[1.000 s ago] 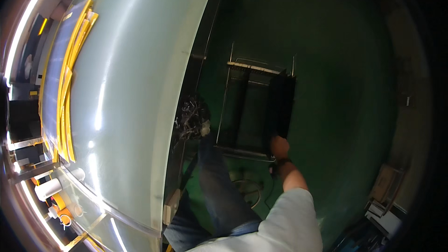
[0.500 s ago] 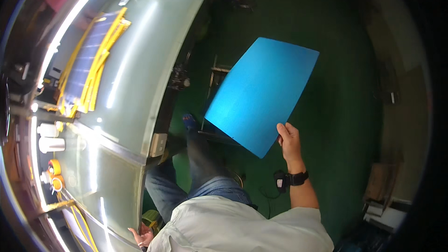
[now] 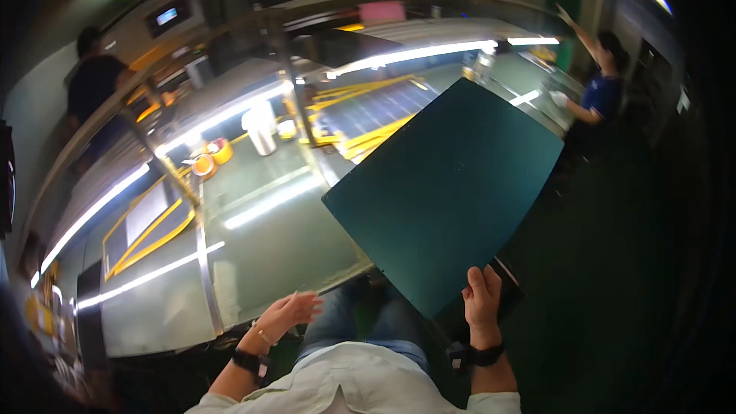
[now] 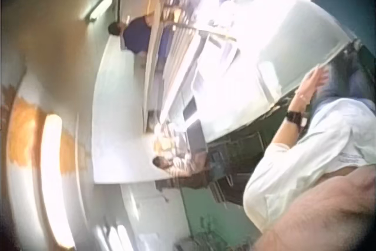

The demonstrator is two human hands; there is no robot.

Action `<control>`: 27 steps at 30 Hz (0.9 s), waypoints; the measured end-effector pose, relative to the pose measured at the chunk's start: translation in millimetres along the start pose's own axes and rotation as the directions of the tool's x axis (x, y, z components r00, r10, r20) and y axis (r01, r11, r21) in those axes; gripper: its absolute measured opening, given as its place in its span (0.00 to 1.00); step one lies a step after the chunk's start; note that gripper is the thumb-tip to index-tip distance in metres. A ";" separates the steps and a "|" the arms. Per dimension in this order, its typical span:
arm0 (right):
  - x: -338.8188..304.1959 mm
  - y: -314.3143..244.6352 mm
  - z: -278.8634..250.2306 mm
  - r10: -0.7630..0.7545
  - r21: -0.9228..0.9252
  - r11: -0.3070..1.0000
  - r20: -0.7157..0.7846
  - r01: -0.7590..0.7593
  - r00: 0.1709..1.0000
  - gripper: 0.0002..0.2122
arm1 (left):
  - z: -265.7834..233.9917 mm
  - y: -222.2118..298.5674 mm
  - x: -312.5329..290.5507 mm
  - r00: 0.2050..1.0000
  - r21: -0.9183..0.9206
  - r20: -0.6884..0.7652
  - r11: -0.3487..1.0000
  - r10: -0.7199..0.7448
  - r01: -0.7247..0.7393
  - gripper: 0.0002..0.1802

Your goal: Inspecting and organizing electronic components or panels on an assembly line workstation.

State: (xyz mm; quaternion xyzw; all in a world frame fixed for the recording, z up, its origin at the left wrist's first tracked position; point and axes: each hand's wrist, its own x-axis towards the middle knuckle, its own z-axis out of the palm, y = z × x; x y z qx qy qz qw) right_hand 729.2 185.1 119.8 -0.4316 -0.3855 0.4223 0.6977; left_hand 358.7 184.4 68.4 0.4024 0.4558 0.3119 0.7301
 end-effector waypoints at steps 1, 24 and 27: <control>8.3 0.7 8.4 -0.001 -0.002 1.000 0.040 0.001 0.999 0.14 | 10.8 15.0 6.4 0.998 -0.048 0.025 0.997 0.061 -0.060 0.30; 230.2 77.7 146.5 0.057 -0.162 0.145 0.986 0.976 0.155 0.11 | -33.9 -50.8 19.1 0.890 -0.605 -0.453 0.747 -0.038 -0.276 0.24; 338.7 62.3 161.5 0.161 -0.588 0.687 0.697 0.427 0.699 0.16 | -39.3 -64.6 8.2 0.870 -0.608 -0.476 0.762 -0.127 -0.222 0.21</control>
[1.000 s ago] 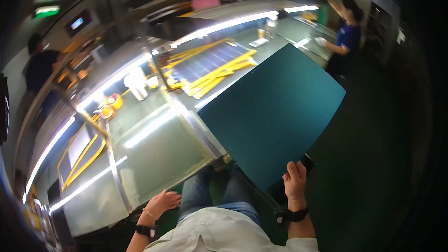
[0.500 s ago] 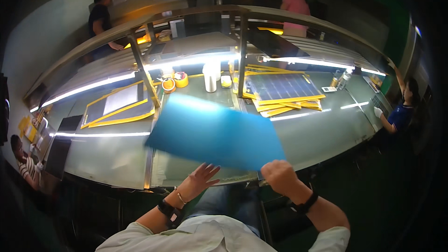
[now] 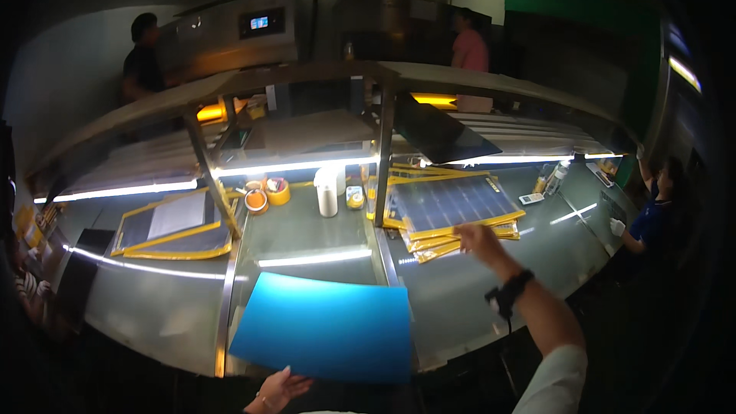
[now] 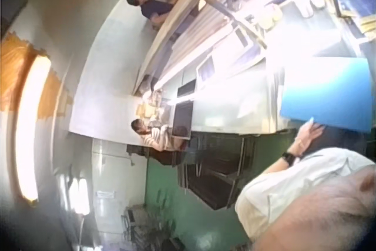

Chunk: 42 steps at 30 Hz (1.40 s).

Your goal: Inspecting and organizing electronic components or panels on an assembly line workstation.

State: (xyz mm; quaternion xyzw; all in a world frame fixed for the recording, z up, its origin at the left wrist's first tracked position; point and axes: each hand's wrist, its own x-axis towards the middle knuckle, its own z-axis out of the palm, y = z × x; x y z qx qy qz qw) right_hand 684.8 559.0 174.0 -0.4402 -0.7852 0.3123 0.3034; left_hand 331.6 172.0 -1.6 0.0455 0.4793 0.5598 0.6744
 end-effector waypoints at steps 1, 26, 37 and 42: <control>30.8 2.5 -17.9 0.158 0.151 0.977 -0.038 -0.151 0.987 0.23 | -9.3 -5.6 -4.7 0.999 -0.040 -0.036 0.999 -0.006 0.005 0.23; -296.7 89.4 119.8 0.741 0.943 0.243 -0.029 -0.229 0.670 0.05 | -29.9 -42.4 -14.9 0.986 -0.012 -0.117 0.993 -0.120 0.120 0.26; -355.5 91.9 137.7 0.714 0.925 0.198 0.090 -0.324 0.694 0.10 | 67.3 70.3 -6.0 0.918 0.823 0.381 0.413 0.107 -0.390 0.17; -352.3 62.4 118.0 0.760 0.717 0.276 0.245 -0.641 0.602 0.15 | 153.4 21.9 67.5 0.648 0.669 0.743 -0.236 0.170 -0.705 0.25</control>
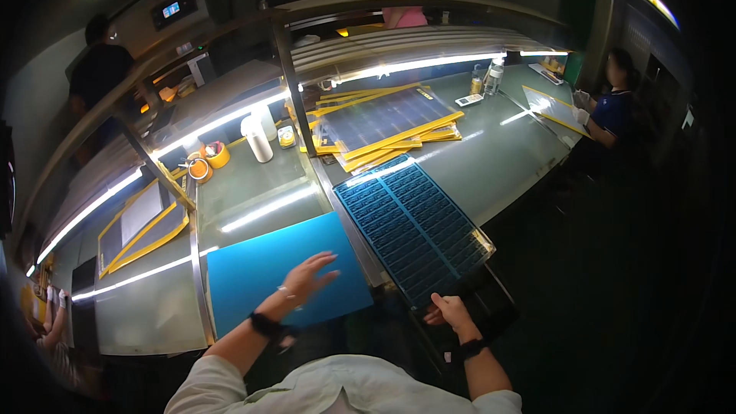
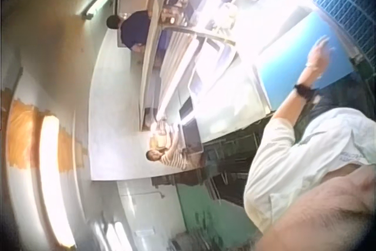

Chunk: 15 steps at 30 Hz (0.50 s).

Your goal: Inspecting and organizing electronic components or panels on an assembly line workstation.

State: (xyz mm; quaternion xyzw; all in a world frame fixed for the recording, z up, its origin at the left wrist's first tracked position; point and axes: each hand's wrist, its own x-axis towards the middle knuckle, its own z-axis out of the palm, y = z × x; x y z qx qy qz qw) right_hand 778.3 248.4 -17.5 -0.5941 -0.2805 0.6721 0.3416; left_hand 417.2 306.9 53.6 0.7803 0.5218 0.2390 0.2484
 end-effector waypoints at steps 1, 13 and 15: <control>-3.5 -5.8 -2.9 -0.065 -0.227 0.973 -0.090 0.044 0.994 0.16 | 23.6 -2.9 18.8 1.000 0.127 0.011 0.992 0.026 -0.028 0.29; 84.6 -64.2 -76.5 -0.267 0.427 0.780 -0.435 0.458 0.860 0.04 | 95.4 56.7 51.5 0.986 0.314 0.168 0.947 0.009 -0.063 0.38; 54.9 -102.1 -56.1 -0.381 0.285 0.797 -0.446 0.533 0.809 0.05 | 73.2 43.9 48.1 0.999 0.271 0.012 0.962 -0.032 0.028 0.36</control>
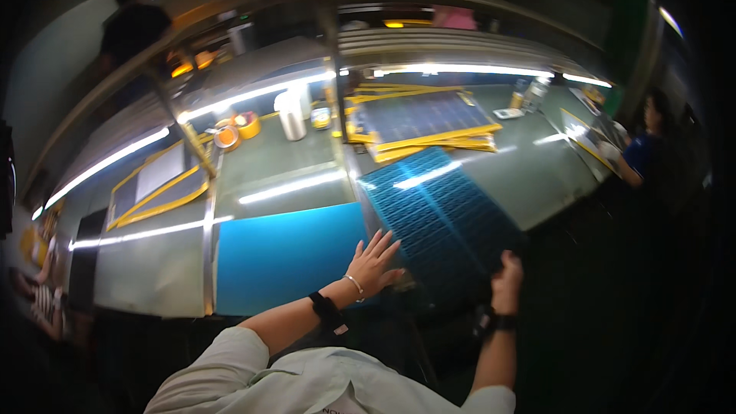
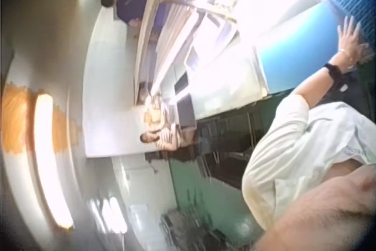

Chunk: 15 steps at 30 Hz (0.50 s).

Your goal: Inspecting and organizing electronic components or panels on an assembly line workstation.

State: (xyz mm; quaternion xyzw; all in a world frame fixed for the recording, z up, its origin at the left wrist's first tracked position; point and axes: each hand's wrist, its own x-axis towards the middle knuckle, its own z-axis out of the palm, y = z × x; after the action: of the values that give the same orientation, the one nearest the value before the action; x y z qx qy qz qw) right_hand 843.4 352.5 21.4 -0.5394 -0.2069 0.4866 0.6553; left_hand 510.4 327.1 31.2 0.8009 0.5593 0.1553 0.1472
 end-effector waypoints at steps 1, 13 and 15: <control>-17.5 -23.3 14.7 -0.075 -0.045 0.996 -0.076 0.072 0.994 0.05 | -8.8 -5.2 -1.7 0.991 -0.058 -0.129 0.998 -0.020 0.013 0.35; -99.9 33.2 16.7 0.120 -0.501 -0.177 0.843 0.847 0.524 0.29 | 14.3 5.2 24.4 0.975 -0.003 -0.220 1.000 -0.026 0.026 0.32; -107.4 45.0 18.6 0.044 -0.442 -0.132 0.891 0.887 0.451 0.33 | 38.6 -2.4 26.3 0.998 0.056 -0.059 0.998 -0.014 0.017 0.33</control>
State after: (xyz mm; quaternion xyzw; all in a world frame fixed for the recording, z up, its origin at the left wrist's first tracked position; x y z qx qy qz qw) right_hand 762.6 266.9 13.9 -0.4692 -0.8709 0.0780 0.1237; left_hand 533.0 350.2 -2.6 0.7955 0.5736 0.1619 0.1094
